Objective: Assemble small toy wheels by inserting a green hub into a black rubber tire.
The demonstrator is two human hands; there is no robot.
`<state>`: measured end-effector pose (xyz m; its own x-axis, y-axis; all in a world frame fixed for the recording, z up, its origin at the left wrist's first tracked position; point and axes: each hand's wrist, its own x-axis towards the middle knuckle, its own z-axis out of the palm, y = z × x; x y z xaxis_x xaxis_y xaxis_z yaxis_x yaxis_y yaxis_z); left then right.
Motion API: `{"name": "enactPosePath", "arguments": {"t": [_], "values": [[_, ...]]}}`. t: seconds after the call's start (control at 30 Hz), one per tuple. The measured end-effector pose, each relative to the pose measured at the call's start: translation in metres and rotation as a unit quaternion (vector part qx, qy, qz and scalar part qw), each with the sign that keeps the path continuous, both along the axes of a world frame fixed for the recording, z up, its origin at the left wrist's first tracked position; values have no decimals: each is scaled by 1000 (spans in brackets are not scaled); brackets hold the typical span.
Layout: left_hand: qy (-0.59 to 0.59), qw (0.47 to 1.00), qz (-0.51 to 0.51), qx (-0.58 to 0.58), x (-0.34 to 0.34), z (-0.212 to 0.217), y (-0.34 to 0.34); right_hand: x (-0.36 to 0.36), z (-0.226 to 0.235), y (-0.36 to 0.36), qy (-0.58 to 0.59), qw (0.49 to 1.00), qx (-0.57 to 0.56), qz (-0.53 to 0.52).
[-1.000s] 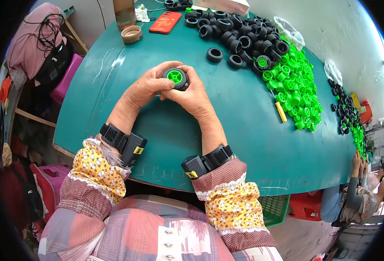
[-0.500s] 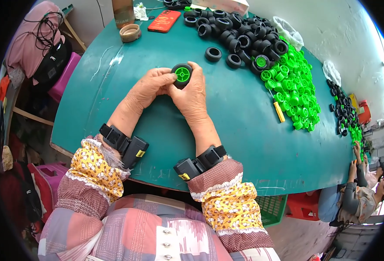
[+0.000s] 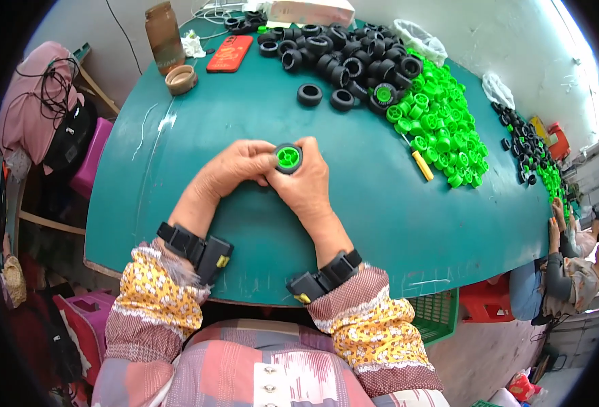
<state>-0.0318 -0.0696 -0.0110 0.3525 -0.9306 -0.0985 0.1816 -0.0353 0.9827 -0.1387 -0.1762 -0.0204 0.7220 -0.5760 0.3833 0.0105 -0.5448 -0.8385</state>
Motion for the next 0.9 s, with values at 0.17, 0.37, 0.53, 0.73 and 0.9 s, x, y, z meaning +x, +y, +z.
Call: {"name": "enactPosePath", "arguments": {"t": [0.17,0.37,0.53,0.73,0.9], "values": [[60,994,85,-37,-7,-5,-4,-6,-6,2,48,996,-75,13],[21,998,61,-15,18,-2,6,-6,0,-1,67,988,-93,108],[30,997,62,-43,13,-7,0,2,1,-1,24,989,-83,124],[87,991,64,-75,-3,-5,-8,13,-1,5,53,997,-47,6],[71,991,80,-82,13,-4,6,20,9,-4,45,974,-24,222]]}}
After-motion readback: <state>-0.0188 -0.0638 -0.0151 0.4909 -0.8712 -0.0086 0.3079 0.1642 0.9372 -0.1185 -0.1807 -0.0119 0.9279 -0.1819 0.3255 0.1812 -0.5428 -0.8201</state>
